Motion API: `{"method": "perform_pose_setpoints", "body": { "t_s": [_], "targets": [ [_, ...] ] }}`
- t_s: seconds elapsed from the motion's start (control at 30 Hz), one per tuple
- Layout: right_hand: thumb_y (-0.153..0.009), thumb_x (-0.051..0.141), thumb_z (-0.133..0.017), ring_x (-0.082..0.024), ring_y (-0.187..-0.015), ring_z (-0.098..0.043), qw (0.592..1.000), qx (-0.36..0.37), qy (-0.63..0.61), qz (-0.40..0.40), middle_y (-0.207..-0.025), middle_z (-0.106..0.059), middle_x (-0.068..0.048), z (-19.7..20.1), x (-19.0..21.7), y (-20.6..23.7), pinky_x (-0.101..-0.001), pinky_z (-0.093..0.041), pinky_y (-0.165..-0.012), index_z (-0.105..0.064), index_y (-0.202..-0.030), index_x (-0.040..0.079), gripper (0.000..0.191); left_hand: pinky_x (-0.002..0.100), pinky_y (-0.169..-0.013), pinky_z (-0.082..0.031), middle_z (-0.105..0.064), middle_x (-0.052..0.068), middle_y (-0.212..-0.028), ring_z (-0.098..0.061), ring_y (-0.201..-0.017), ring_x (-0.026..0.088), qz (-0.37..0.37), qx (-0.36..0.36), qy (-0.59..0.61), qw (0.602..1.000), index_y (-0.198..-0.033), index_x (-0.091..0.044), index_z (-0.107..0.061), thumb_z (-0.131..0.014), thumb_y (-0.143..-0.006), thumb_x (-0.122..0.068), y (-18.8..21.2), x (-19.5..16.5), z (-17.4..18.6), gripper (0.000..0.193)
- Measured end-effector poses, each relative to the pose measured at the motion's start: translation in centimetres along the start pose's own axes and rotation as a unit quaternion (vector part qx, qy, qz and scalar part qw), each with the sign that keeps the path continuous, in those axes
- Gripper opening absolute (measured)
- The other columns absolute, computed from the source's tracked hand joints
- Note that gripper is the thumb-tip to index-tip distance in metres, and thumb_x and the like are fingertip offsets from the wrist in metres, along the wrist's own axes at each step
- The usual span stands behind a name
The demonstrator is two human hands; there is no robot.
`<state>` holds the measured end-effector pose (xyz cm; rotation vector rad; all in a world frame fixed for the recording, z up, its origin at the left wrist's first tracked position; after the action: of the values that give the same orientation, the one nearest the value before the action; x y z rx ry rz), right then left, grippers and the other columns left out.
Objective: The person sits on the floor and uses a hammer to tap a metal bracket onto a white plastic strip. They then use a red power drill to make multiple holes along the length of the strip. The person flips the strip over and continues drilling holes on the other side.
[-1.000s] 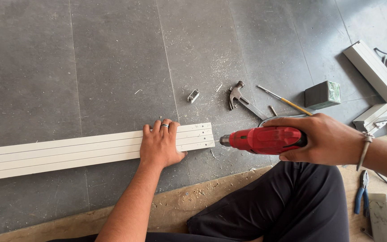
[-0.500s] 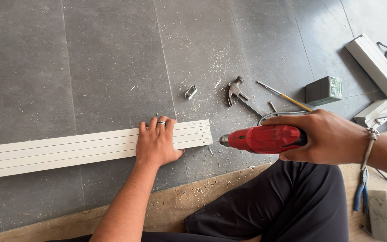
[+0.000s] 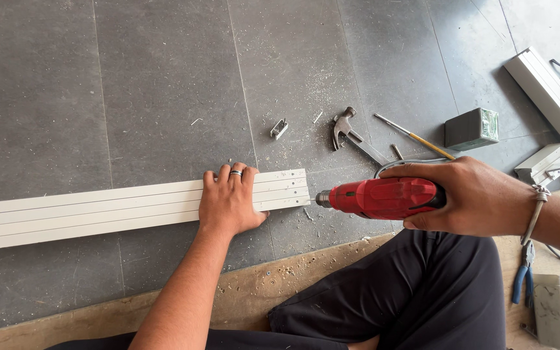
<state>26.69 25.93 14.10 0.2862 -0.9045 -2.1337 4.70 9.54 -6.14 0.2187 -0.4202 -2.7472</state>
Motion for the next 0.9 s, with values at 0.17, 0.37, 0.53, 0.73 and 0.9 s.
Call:
{"method": "perform_pose_setpoints", "body": {
  "t_s": [0.17, 0.37, 0.53, 0.73, 0.9],
  "targets": [
    [-0.072, 0.046, -0.085, -0.019, -0.071, -0.083, 1.000, 0.005, 0.005, -0.007, -0.093, -0.082, -0.003, 0.4, 0.2, -0.1, -0.0337, -0.069, -0.079, -0.051, -0.148, 0.036, 0.084, 0.046, -0.104, -0.034, -0.054, 0.007, -0.139, -0.048, -0.128, 0.023, -0.001, -0.005, -0.002, 1.000, -0.140, -0.017, -0.046, -0.081, -0.068, -0.063, 0.1, 0.1, 0.0, 0.093],
    [-0.072, 0.047, -0.085, -0.020, -0.069, -0.082, 1.000, 0.002, 0.026, 0.000, -0.091, -0.083, -0.005, 1.0, 1.6, -0.3, -0.0352, -0.068, -0.081, -0.050, -0.149, 0.036, 0.085, 0.046, -0.107, -0.032, -0.052, 0.006, -0.140, -0.046, -0.129, 0.022, 0.004, 0.017, 0.002, 1.000, -0.143, -0.019, -0.043, -0.081, -0.068, -0.063, 0.1, 0.4, -0.2, 0.095],
    [-0.079, 0.044, -0.080, -0.020, -0.070, -0.083, 0.994, 0.063, 0.070, -0.055, -0.098, -0.080, -0.001, 0.8, 3.1, -0.2, -0.0322, -0.070, -0.082, -0.043, -0.153, 0.039, 0.083, 0.046, -0.107, -0.032, -0.051, 0.006, -0.143, -0.046, -0.132, 0.022, 0.004, 0.022, 0.008, 1.000, -0.142, -0.018, -0.042, -0.082, -0.068, -0.062, 0.1, 0.7, -0.4, 0.095],
    [-0.071, 0.030, -0.080, -0.018, -0.088, -0.077, 0.979, 0.071, 0.172, 0.081, -0.106, -0.077, 0.000, 2.4, 8.3, -1.5, -0.0362, -0.064, -0.084, -0.045, -0.152, 0.034, 0.088, 0.048, -0.108, -0.033, -0.051, 0.007, -0.143, -0.047, -0.132, 0.023, -0.006, 0.020, 0.023, 1.000, -0.140, -0.016, -0.044, -0.084, -0.069, -0.058, -0.3, 1.5, -0.3, 0.091],
    [-0.083, 0.032, -0.072, -0.015, -0.089, -0.073, 0.956, 0.163, 0.244, 0.026, -0.104, -0.068, 0.002, 3.6, 10.7, -2.5, -0.0301, -0.064, -0.083, -0.034, -0.159, 0.037, 0.085, 0.050, -0.106, -0.033, -0.052, 0.007, -0.141, -0.048, -0.131, 0.023, -0.016, 0.006, 0.046, 0.999, -0.136, -0.014, -0.046, -0.084, -0.069, -0.055, -0.8, 2.8, 0.0, 0.088]
  ]
}}
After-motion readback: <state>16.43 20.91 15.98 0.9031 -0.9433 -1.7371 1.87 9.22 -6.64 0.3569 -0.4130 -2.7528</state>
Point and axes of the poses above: each hand's wrist, its own y-axis away from the middle knuckle, its own z-axis out of the back of the hand, x = y × z, the point moved 6 cm from there along -y, towards the middle knuckle
